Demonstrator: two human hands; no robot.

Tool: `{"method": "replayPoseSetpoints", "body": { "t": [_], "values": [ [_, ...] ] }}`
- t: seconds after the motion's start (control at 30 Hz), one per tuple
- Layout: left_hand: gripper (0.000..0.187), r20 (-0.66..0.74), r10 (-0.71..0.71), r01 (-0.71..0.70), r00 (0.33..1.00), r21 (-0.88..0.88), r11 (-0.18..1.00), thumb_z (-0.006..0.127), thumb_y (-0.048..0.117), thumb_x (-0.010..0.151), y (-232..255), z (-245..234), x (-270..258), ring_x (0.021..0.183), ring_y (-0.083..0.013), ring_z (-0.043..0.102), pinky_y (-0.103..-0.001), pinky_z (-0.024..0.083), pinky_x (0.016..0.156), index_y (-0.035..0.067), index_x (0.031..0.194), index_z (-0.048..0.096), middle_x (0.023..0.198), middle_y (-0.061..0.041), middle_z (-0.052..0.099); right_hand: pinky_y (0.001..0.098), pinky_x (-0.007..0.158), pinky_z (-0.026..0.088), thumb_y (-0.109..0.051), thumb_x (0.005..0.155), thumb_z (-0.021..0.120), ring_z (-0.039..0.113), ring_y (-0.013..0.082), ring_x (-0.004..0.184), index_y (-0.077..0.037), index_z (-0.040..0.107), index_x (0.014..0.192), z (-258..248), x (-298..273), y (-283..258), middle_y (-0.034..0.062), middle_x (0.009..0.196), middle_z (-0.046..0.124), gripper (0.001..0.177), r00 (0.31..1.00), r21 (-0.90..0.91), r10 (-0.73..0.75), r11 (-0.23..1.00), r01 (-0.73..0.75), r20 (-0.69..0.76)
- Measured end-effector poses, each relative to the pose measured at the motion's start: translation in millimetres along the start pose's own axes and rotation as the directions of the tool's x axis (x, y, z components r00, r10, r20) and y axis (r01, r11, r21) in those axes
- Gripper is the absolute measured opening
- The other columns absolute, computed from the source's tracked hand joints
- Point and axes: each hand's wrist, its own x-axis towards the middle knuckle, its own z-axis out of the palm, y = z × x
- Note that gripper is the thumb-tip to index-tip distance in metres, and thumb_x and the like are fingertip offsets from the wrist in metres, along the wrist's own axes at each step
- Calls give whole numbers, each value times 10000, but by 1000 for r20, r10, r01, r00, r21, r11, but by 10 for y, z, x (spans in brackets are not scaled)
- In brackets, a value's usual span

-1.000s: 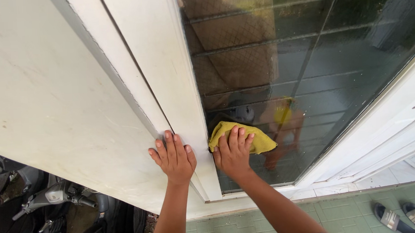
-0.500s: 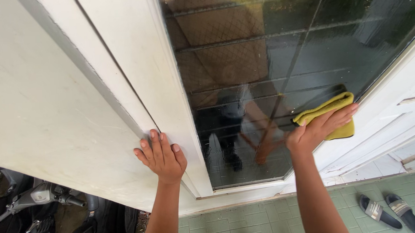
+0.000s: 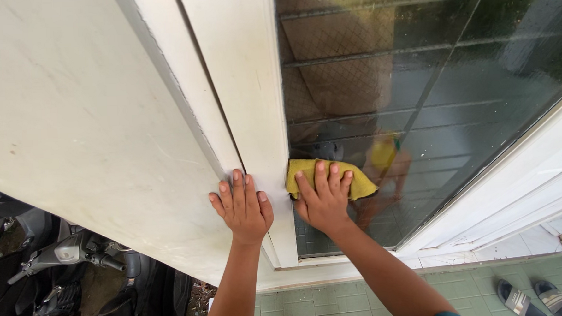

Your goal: The person sprays a glass door with a yellow spray bottle and wipes the surface with a yellow cloth. They repeatedly spray and wipe different sections of the glass, including the frame edges, using both hands to hold the cloth and the door frame.

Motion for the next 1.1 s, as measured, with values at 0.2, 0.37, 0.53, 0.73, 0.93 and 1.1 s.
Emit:
{"method": "replayPoseSetpoints", "body": {
  "t": [0.2,0.37,0.53,0.73,0.93,1.1],
  "values": [
    [425,-6,0,0,1000,4,1000,496,190,1049,-15,-1,-1,1554,-364,245,-550,73,1288,-47,1385,605,1504,-204,544,653,1258,51,-324,988,516,176,459,1557,-171,616,1493,-460,1046,291,258,1637,330,537,1000,-5,-1,1000,1,15],
    [432,-15,-1,1,1000,-2,1000,494,189,1048,-15,9,3,1551,-363,242,-551,77,1286,-61,1382,610,1501,-206,551,643,1269,35,-289,991,521,166,456,1563,-156,553,1558,-584,1387,303,260,1657,303,584,1000,-15,-5,1000,5,-1],
    [431,-21,-9,9,1000,-7,1000,486,195,1051,12,-4,12,1557,-355,235,-553,74,1291,-50,1387,602,1505,-200,544,639,1232,21,-265,944,531,173,462,1534,-117,543,1533,-322,599,147,284,1631,309,607,997,38,-42,998,40,57],
    [432,-37,0,0,999,-1,1000,489,182,1046,15,18,15,1550,-356,246,-549,75,1289,-58,1386,608,1501,-206,551,655,1234,49,-196,902,595,200,485,1538,-84,575,1489,-306,310,10,331,1610,306,597,995,128,10,991,-23,103],
    [433,-47,1,-1,999,-9,1000,493,176,1041,24,5,31,1546,-367,263,-554,83,1288,-72,1378,606,1492,-222,555,638,1296,47,-97,967,557,168,501,1560,-24,538,1533,-506,1260,150,315,1642,218,571,994,254,69,966,-45,-86],
    [419,-30,-49,47,998,-77,996,524,140,1015,98,-69,113,1550,-370,250,-556,67,1285,-77,1365,601,1510,-223,531,604,1297,44,-136,1016,532,258,382,1570,-51,585,1502,-607,1503,110,216,1630,361,497,993,116,39,993,-26,-113]
  ]
}}
